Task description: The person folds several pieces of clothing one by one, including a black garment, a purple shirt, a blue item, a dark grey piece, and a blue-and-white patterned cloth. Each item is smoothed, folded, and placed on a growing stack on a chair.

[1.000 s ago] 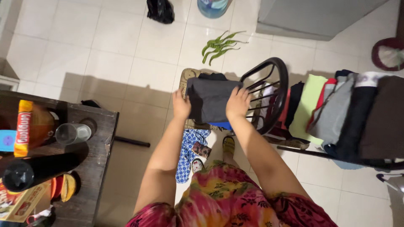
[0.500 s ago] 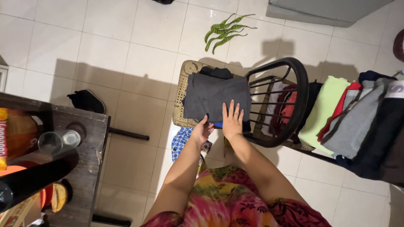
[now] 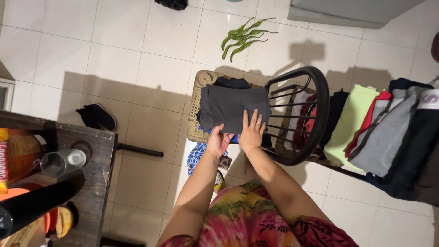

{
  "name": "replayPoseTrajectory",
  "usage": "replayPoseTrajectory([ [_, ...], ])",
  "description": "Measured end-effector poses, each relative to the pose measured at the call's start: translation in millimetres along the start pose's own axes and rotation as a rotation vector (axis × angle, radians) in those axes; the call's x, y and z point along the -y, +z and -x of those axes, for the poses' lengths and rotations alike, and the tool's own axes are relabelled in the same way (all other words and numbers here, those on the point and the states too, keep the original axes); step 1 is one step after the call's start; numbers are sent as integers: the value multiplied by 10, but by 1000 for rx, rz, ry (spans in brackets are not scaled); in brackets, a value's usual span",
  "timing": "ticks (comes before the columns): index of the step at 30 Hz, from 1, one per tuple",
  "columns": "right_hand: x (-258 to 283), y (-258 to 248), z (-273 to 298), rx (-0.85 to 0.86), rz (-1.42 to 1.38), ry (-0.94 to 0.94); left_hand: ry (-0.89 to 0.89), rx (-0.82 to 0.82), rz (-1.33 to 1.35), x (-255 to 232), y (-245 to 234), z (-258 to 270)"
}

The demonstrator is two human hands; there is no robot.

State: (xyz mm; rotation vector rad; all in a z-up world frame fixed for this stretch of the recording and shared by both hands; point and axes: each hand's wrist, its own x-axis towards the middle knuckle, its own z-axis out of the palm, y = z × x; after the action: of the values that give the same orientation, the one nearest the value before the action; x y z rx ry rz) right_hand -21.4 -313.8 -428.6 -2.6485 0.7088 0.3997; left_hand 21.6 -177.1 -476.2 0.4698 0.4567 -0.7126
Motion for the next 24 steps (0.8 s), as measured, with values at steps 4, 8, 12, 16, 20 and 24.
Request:
replayPoseTrajectory([
  [4, 78, -164, -132, -206, -226, 77, -53, 102, 47, -114, 351, 56],
  [8, 213, -493, -181, -165, -601, 281, -224, -77, -95, -161, 375, 53],
  [12, 322, -940, -134, -277, -916, 208, -256, -450, -873, -413, 222, 173],
  [16, 282, -1427, 75, -318, -1197, -99, 182, -272, -932, -903, 380, 436],
  [20, 334, -1773, 600, -292, -774, -399, -238, -19, -532, -1089, 862, 700],
  [24, 536, -1790, 1226, 125, -70, -474, -364, 305, -11, -782, 1043, 769],
])
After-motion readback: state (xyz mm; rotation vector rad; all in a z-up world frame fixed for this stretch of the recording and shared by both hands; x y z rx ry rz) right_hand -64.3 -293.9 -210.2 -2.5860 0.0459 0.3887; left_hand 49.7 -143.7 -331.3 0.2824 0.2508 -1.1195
